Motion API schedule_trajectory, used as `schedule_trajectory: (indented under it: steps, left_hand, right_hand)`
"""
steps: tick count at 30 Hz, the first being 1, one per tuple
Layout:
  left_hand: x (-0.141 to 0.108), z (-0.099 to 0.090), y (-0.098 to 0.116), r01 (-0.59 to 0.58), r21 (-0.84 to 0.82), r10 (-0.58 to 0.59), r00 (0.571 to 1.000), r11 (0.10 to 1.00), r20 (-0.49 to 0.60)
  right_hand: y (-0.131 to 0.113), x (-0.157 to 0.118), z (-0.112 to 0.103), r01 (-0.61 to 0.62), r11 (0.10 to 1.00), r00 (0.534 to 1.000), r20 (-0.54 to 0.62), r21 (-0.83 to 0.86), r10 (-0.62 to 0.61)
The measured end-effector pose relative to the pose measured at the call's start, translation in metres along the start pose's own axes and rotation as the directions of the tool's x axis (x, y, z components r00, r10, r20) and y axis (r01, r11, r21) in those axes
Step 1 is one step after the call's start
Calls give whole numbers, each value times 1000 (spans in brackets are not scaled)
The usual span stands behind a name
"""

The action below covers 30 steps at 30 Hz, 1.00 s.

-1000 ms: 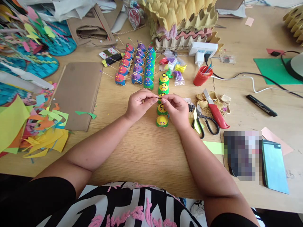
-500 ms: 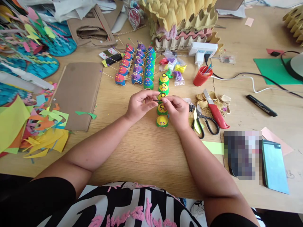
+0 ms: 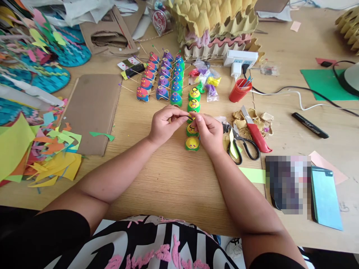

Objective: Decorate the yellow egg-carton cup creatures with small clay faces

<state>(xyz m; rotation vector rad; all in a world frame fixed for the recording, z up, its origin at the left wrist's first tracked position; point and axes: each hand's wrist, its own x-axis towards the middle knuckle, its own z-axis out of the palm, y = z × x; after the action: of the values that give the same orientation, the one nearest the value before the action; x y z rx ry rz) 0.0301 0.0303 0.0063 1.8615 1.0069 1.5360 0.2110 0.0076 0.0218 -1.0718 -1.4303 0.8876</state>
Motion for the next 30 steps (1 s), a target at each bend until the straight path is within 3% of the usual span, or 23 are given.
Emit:
schedule_trajectory:
  steps: [9, 16, 22, 30]
  left_hand:
    - [0, 1, 0, -3, -55, 2, 1000, 998, -22]
    - [-2, 2, -2, 54, -76, -53, 999, 996, 13]
    - [-1, 4, -3, 56, -71, -51, 996, 996, 68]
    - [-1, 3, -2, 35, -52, -33, 999, 998, 32]
  right_hand:
    - [13, 2, 3, 36, 995, 999, 28, 95, -39]
    - [8, 3, 3, 62, 990, 998, -9, 126, -62]
    - [7, 3, 3, 29, 994, 999, -37, 108, -25]
    - [4, 4, 5, -29, 988, 996, -75, 151, 41]
